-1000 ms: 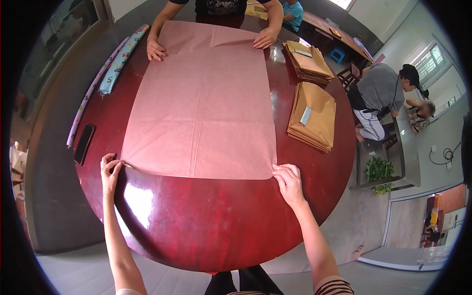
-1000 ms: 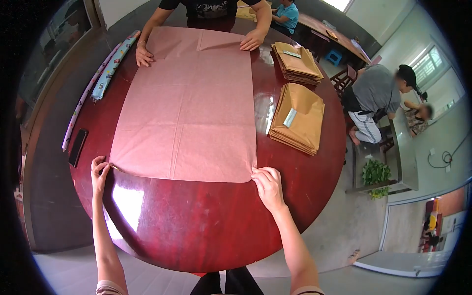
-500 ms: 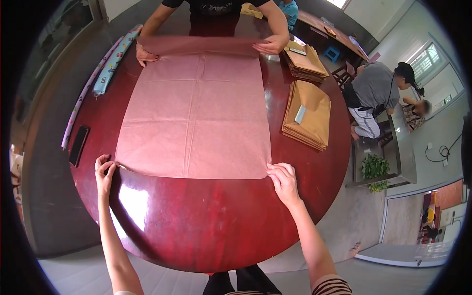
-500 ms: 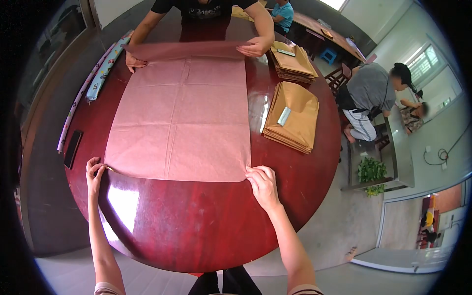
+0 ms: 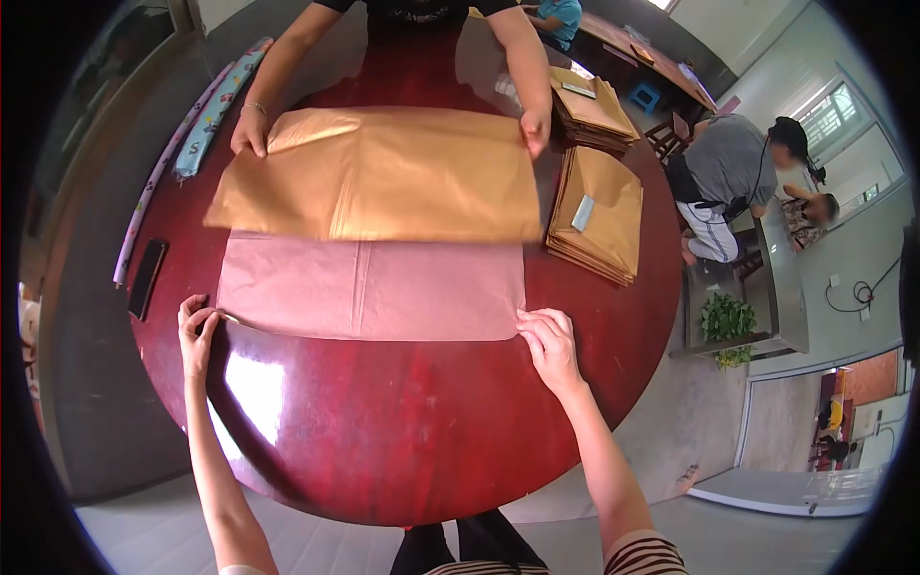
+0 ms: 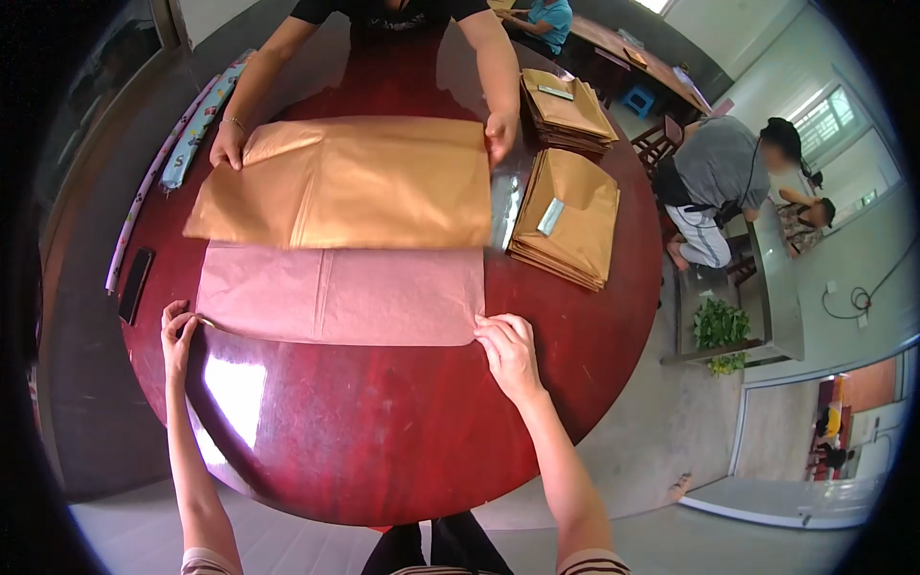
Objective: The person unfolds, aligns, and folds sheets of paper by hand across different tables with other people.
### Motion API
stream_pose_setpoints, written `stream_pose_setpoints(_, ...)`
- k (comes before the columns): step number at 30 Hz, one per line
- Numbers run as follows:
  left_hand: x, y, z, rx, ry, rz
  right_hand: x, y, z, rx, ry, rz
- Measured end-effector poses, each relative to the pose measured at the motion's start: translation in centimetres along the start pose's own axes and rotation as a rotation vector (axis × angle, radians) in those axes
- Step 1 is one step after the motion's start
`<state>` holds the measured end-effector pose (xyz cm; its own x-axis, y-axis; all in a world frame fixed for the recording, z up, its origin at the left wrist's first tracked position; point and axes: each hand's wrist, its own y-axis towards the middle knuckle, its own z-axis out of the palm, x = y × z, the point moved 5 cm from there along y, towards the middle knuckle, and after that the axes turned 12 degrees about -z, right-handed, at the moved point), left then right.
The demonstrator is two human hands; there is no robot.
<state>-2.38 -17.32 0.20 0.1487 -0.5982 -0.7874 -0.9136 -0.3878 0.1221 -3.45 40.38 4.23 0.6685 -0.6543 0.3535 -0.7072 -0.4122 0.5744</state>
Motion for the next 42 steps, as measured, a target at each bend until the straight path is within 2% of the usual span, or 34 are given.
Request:
stream_pose_setpoints(14, -0.9, 0.1, -0.6, 0.06, 0.046, -0.05, -0.2, -0.1, 0.2, 0.03, -0.004, -0.01)
stream_pose_setpoints(20, -1.3, -0.2, -1.3, 0.084, 0.199, 0.05, 0.8, 0.8, -0.1, 0.067, 0.023, 0.007)
stream_pose_setpoints(31, -3.1, -1.4, -1.0, 0.127, 0.222, 0.074, -0.3, -0.3, 0.2, 0.105, 0.041, 0.009)
stream_pose_setpoints(42, -3.5, -2.8, -1.1, 0.008, 0.219, 0.131, -0.7, -0.6, 0.3, 0.108, 0.037, 0.033)
